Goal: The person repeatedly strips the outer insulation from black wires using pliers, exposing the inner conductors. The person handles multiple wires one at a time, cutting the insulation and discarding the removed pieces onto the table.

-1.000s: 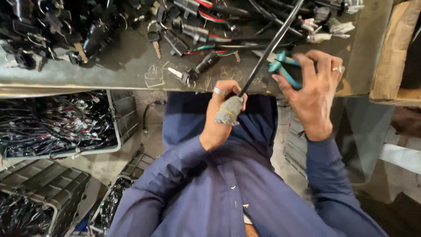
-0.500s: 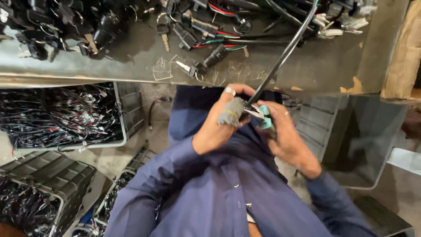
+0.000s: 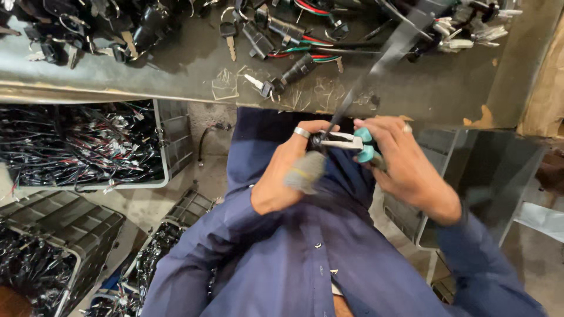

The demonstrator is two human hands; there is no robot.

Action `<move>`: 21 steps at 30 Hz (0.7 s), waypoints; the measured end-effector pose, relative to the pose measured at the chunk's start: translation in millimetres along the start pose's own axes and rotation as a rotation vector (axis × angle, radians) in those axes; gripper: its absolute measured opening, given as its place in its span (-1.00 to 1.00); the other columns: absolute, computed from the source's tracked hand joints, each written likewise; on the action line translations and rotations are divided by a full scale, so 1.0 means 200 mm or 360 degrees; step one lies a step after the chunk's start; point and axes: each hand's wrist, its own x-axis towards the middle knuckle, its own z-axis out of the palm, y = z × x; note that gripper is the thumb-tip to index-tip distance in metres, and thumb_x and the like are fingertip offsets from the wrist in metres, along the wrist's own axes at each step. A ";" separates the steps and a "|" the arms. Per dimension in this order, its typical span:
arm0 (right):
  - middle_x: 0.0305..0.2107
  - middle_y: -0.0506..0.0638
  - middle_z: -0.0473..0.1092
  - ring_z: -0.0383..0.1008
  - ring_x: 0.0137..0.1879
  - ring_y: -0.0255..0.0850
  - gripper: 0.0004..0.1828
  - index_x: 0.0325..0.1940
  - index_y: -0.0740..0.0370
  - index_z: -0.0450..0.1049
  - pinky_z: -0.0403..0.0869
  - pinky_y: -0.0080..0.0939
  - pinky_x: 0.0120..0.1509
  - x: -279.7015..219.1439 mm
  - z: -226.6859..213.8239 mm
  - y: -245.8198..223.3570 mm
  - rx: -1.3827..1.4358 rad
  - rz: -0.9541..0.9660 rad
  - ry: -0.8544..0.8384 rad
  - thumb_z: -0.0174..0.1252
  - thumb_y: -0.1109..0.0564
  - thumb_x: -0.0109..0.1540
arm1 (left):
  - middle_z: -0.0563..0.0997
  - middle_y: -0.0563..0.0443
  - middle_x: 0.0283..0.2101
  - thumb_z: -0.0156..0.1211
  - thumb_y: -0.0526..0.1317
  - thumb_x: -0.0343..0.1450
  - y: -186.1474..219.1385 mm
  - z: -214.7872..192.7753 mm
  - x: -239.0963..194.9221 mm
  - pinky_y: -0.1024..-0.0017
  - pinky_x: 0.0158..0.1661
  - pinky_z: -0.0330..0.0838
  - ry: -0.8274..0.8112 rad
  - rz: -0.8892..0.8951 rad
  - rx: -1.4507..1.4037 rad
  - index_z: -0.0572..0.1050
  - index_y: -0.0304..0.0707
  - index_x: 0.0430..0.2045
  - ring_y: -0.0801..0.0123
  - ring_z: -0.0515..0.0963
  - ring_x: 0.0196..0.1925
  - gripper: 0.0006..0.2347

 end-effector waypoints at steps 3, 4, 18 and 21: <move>0.08 0.29 0.36 0.34 0.22 0.24 -0.26 0.27 0.41 0.31 0.32 0.08 0.32 -0.04 0.07 0.01 -0.0030 0.0202 -0.0070 0.29 0.36 -0.02 | 0.50 -0.18 -0.29 0.12 -0.37 0.39 -0.07 -0.04 0.05 0.30 -0.28 0.40 0.0070 0.0392 0.0715 0.27 -0.36 0.13 0.11 0.53 -0.28 -0.61; 0.08 0.30 0.36 0.34 0.22 0.25 -0.26 0.27 0.41 0.30 0.31 0.09 0.32 -0.06 0.11 0.03 -0.0065 0.0223 -0.0091 0.29 0.36 -0.01 | 0.50 -0.30 -0.22 0.15 -0.37 0.38 -0.11 -0.05 0.07 0.21 -0.24 0.38 0.0096 0.0585 0.0931 0.25 -0.39 0.12 -0.06 0.53 -0.21 -0.60; -0.16 0.32 0.41 0.43 -0.04 0.26 -0.51 0.15 0.39 0.35 0.43 0.08 0.00 -0.12 0.29 0.21 0.0143 0.0262 -0.0142 0.18 0.36 0.13 | 0.55 -0.29 -0.39 0.07 -0.36 0.44 -0.26 -0.08 0.11 0.14 -0.28 0.43 -0.0070 0.0019 0.0597 0.26 -0.43 -0.04 -0.09 0.60 -0.31 -0.75; -0.25 0.29 0.43 0.45 -0.12 0.26 -0.58 0.08 0.33 0.39 0.44 0.10 -0.09 -0.12 0.35 0.22 0.0126 0.0351 -0.0067 0.20 0.34 0.13 | 0.57 -0.34 -0.33 0.13 -0.38 0.34 -0.24 -0.04 0.08 -0.01 -0.32 0.37 0.0115 0.0042 0.1116 0.28 -0.43 0.02 -0.23 0.58 -0.34 -0.64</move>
